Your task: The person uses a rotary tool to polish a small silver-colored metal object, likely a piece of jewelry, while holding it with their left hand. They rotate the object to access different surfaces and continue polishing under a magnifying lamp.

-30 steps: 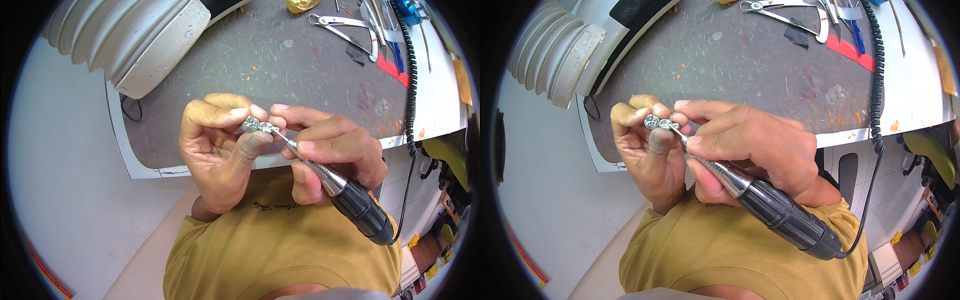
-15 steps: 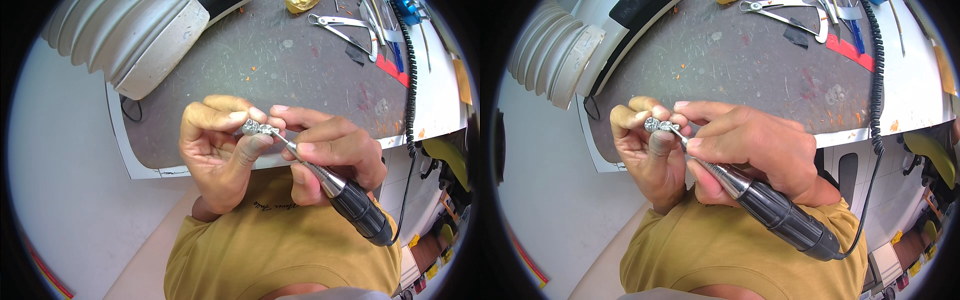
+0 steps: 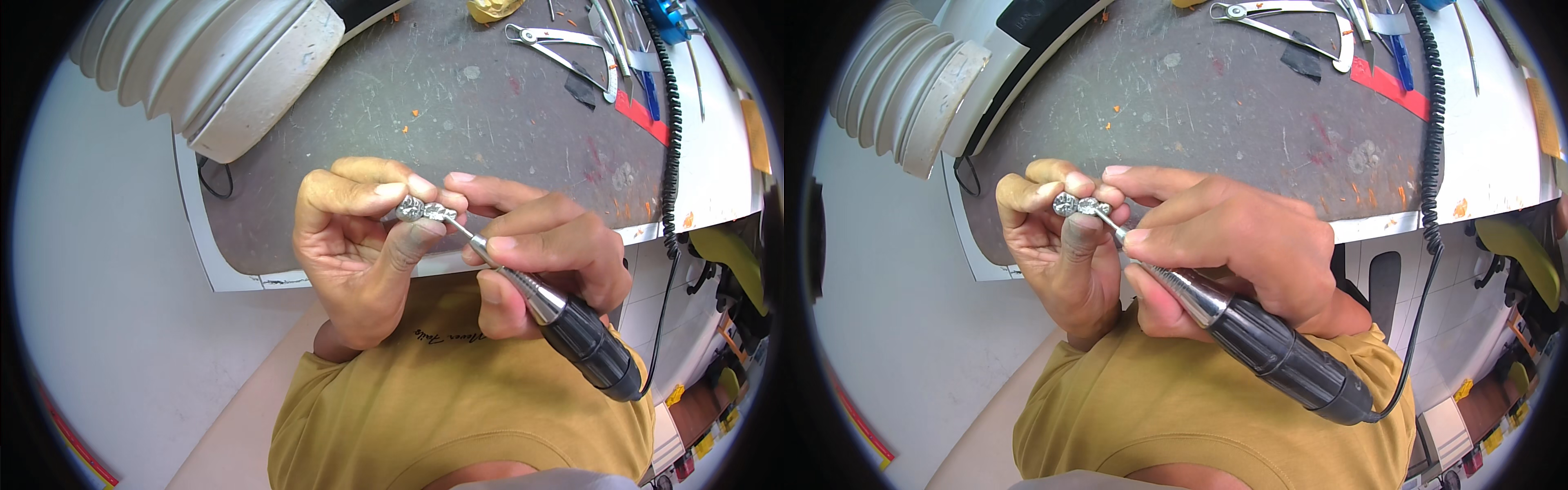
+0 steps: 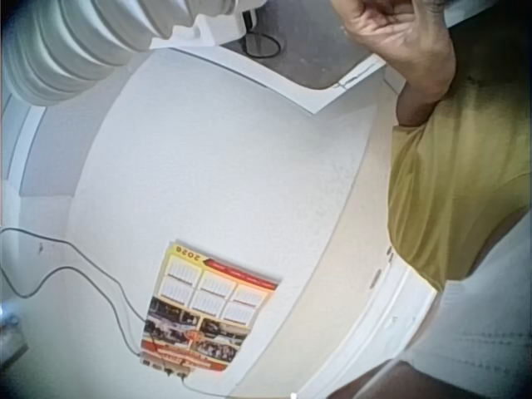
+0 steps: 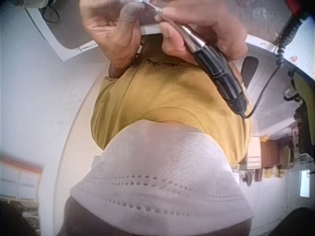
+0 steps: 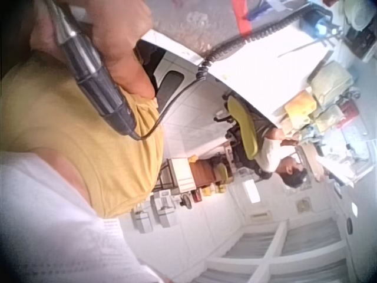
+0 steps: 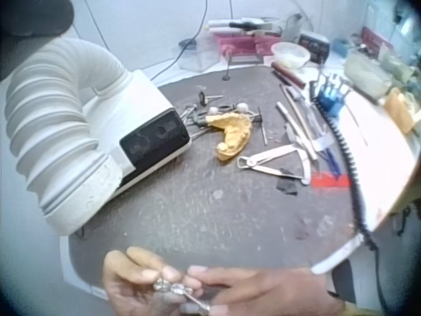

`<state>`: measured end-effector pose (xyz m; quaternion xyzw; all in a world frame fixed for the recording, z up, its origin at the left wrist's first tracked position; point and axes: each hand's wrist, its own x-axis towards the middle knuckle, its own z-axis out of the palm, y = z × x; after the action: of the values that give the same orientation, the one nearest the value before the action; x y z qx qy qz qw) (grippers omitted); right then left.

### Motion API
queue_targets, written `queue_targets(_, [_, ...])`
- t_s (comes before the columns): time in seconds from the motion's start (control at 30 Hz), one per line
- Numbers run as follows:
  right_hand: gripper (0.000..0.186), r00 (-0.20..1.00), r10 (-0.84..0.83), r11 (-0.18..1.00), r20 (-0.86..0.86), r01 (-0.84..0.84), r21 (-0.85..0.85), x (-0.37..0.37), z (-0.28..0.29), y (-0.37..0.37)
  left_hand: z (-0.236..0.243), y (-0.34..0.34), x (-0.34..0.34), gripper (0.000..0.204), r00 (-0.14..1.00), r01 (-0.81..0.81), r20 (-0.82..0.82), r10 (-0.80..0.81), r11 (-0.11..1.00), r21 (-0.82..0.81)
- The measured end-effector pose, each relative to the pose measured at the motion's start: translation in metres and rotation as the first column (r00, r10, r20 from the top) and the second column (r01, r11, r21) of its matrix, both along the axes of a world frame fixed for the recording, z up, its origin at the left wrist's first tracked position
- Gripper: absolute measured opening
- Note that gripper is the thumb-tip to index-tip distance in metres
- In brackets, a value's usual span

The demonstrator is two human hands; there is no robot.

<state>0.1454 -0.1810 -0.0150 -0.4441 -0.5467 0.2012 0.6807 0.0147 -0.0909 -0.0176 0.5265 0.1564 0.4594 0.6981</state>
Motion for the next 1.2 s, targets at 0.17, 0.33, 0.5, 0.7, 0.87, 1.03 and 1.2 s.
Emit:
queue_targets(0.17, [0.023,0.999,-0.029,0.999,-0.024,0.03,0.041,-0.002,-0.005,0.002,0.001,-0.001,0.0,0.026,1.0,0.005,-0.019,-0.005,1.0,-0.002])
queue_targets(0.33, [0.023,1.0,0.001,0.999,-0.007,-0.001,0.047,0.001,-0.003,0.002,-0.001,0.0,-0.001,0.027,1.0,0.001,-0.013,-0.001,1.0,0.029])
queue_targets(0.5, [0.024,1.0,0.005,0.998,0.022,-0.007,0.054,0.001,-0.004,0.004,-0.005,0.002,-0.004,0.03,0.997,0.027,0.078,-0.029,0.999,0.026])
queue_targets(0.7, [0.025,1.0,0.003,0.999,0.015,-0.003,0.052,0.001,-0.004,0.004,-0.008,0.001,-0.002,0.031,0.996,0.012,0.091,-0.016,0.999,0.048])
queue_targets(0.87, [0.023,1.0,0.004,1.0,-0.004,-0.004,0.024,0.0,-0.002,0.003,-0.004,0.0,-0.002,0.025,0.999,-0.02,-0.032,0.023,0.995,0.094])
queue_targets(1.03, [0.022,0.999,-0.005,1.0,-0.049,0.006,0.017,-0.003,-0.003,0.0,-0.004,0.0,-0.002,0.026,1.0,-0.004,-0.03,0.007,0.996,0.085])
queue_targets(1.2, [0.022,1.0,0.014,0.999,-0.012,-0.013,0.032,0.001,-0.001,0.002,-0.002,0.0,-0.002,0.027,1.0,-0.006,-0.027,0.008,0.996,0.089])
